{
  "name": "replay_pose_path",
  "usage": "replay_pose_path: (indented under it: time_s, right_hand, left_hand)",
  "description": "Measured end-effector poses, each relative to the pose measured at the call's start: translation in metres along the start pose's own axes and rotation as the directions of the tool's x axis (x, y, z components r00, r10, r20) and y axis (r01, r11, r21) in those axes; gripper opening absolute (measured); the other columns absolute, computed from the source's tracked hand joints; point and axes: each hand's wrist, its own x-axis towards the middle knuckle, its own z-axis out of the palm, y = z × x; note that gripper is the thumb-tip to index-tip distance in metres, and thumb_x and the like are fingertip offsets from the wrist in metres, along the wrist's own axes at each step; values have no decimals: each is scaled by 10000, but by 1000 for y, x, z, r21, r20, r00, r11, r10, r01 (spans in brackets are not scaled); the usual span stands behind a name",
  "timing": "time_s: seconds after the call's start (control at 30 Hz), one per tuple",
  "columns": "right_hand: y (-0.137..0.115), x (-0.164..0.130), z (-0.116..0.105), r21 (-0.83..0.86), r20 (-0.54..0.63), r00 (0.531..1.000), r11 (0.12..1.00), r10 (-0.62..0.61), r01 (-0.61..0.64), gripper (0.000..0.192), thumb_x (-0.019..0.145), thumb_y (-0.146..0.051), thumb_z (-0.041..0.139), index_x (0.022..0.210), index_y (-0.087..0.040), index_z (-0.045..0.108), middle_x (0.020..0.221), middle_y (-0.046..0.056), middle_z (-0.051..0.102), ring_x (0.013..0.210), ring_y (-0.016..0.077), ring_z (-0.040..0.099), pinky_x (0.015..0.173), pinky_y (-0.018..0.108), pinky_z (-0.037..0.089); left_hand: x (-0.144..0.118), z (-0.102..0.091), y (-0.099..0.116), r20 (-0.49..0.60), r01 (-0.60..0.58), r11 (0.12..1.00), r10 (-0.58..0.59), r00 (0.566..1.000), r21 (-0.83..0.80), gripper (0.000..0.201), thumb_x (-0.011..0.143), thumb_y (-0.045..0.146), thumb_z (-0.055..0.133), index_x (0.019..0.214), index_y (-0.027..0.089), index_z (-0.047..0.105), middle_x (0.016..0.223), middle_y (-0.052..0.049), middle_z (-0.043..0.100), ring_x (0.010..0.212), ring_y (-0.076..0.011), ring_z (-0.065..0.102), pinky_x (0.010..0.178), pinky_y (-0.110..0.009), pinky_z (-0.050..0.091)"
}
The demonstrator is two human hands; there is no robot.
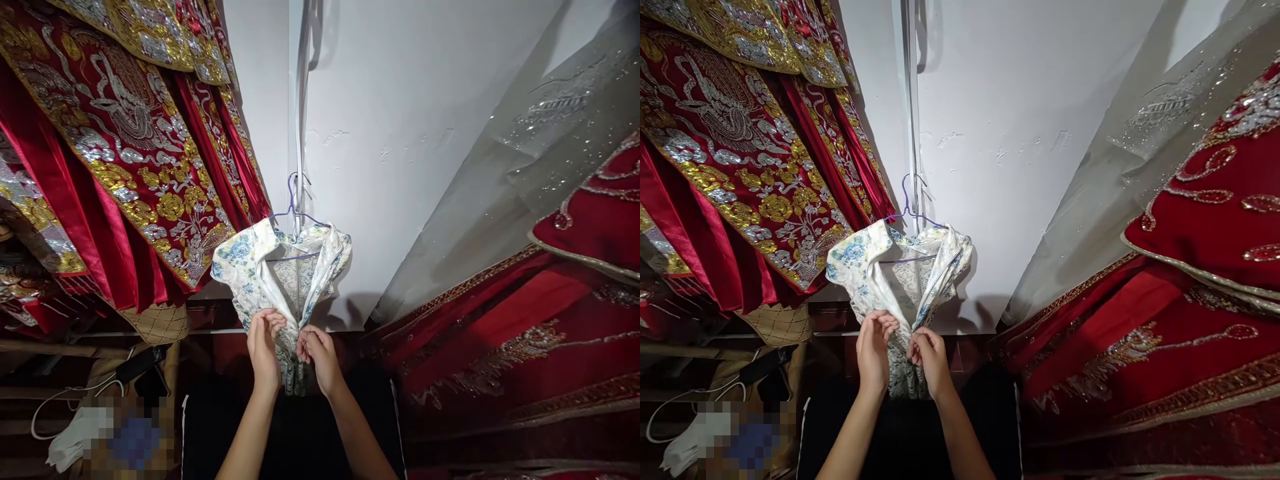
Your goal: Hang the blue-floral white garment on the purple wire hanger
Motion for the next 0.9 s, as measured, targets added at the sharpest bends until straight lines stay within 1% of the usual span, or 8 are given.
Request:
replay_pose_path:
  time_s: [0.07,0.17,0.27,0.47,0.57,0.63,0.77,0.9]
  right_hand:
    - [3,-2,2,5,8,999,999,43,-43,267,852,-404,564,697,-187,561,544,-9,574,445,95,408,440,226,250]
    - [4,0,1,-93,52,996,994,67,-62,234,815,-360,567,668,-179,588,472,-20,542,406,93,398,434,226,244]
    - [-13,11,-3,-172,98,994,984,56,-38,203,778,-292,563,626,-171,620,406,-25,518,383,96,403,441,229,258]
    - [-125,83,-4,-108,-50,989,985,-137,131,167,740,-297,643,678,-148,680,454,-43,499,389,62,326,396,214,221]
    - [-179,118,10,-45,-19,973,972,-231,230,175,748,-299,648,698,-133,673,491,-30,524,394,51,327,378,207,180]
    - [-195,127,20,-45,6,951,950,-309,309,184,776,-283,619,707,-123,676,495,-23,537,401,47,346,384,196,201]
    - [-192,117,30,-157,79,918,904,-389,397,194,814,-264,569,749,-125,689,507,-16,576,403,50,384,405,187,249]
    - [-189,104,30,-278,130,904,860,-407,427,195,813,-266,553,726,-140,673,488,-18,578,404,74,411,420,205,275]
  left_hand:
    - [-6,-3,-21,-38,-10,998,12,999,59,250,901,434,504,1003,226,595,951,-55,642,896,-207,627,838,-333,500]
    - [-15,-7,-49,89,15,977,-35,995,214,265,816,356,633,1048,227,622,978,-66,655,943,-230,624,858,-335,488]
    - [-14,-7,-59,184,-35,965,-13,983,259,226,812,329,654,1014,227,639,933,-53,650,909,-230,609,817,-322,474]
    - [6,3,-46,393,-242,885,74,917,398,161,861,339,613,760,214,624,752,-35,594,765,-212,558,723,-304,421]
    - [15,2,-46,469,-341,827,107,877,447,179,861,315,596,711,218,598,715,-34,569,711,-205,537,680,-299,401]
    - [23,-2,-45,526,-402,773,105,844,490,183,862,294,580,697,214,583,689,-29,549,668,-192,514,644,-291,383]
    - [50,5,-16,626,-474,730,82,776,492,82,865,280,598,852,204,626,751,-30,587,699,-183,545,663,-285,411]
    - [93,39,58,547,-607,729,382,745,318,457,938,316,554,1370,229,437,1044,-90,616,859,-186,584,783,-317,466]
